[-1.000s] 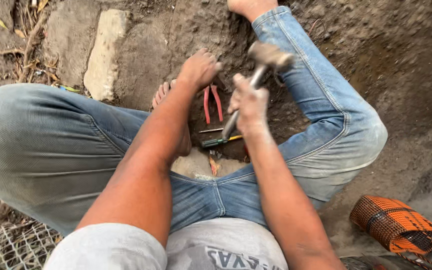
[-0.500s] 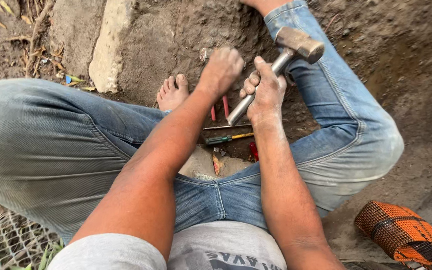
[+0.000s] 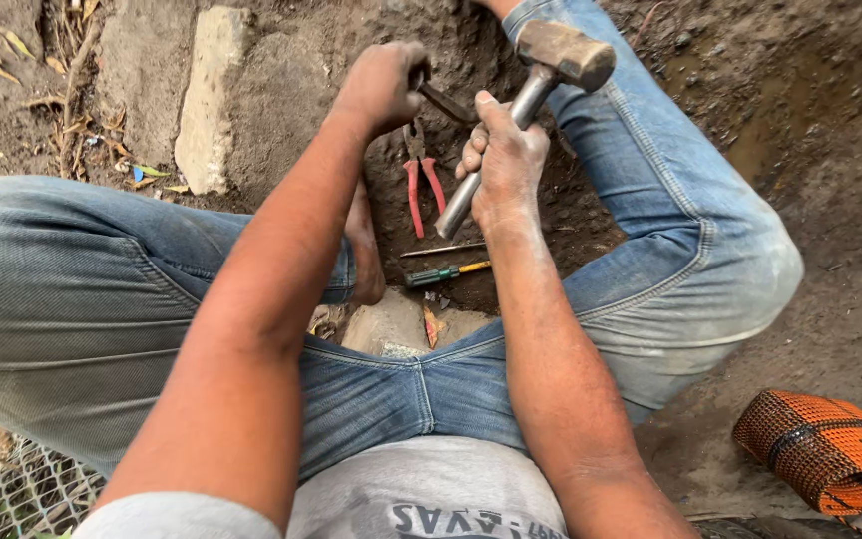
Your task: The person sits on the ground and uses a hammer and pliers to repeatedly strike and adjust a small metal component. The person holds the part with pliers and hammers it against the ground, then inspects it by hand before repeating the process.
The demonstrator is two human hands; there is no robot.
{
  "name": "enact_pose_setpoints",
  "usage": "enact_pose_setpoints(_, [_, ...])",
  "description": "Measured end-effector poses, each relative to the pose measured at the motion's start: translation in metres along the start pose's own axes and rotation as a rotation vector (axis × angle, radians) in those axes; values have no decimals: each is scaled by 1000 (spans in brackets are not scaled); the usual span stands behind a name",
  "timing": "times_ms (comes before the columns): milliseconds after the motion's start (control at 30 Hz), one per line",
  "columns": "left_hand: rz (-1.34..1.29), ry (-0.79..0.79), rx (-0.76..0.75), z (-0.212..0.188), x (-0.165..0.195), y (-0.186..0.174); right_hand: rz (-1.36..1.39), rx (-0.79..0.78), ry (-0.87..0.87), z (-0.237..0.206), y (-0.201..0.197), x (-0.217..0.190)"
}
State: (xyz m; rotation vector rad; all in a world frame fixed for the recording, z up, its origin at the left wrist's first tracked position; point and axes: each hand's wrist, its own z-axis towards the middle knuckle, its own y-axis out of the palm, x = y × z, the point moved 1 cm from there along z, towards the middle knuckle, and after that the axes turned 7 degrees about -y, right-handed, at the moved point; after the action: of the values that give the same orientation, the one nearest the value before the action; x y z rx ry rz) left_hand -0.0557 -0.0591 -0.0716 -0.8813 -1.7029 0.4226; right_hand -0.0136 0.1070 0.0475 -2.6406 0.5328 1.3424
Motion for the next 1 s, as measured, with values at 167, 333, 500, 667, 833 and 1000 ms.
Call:
enact_pose_setpoints(167, [-207, 62, 133, 10, 38, -19, -36, -20, -60, 3, -1, -1])
enact_pose_setpoints(333, [-361, 155, 258, 8, 34, -6, -106, -29, -110, 5, -6, 7])
enact_pose_setpoints(500, [-518, 95, 214, 10, 12, 16, -130, -69, -167, 7, -7, 12])
enact_pose_setpoints(667, [-596, -104, 91, 13, 25, 21, -176, -33, -133, 8, -5, 14])
enact_pose_setpoints(833, [-299, -5, 96, 17, 34, 3, -174, -64, -164, 9, -5, 17])
enact_pose_setpoints(1000, [-283, -83, -7, 11, 17, 2, -218, -73, -164, 7, -5, 17])
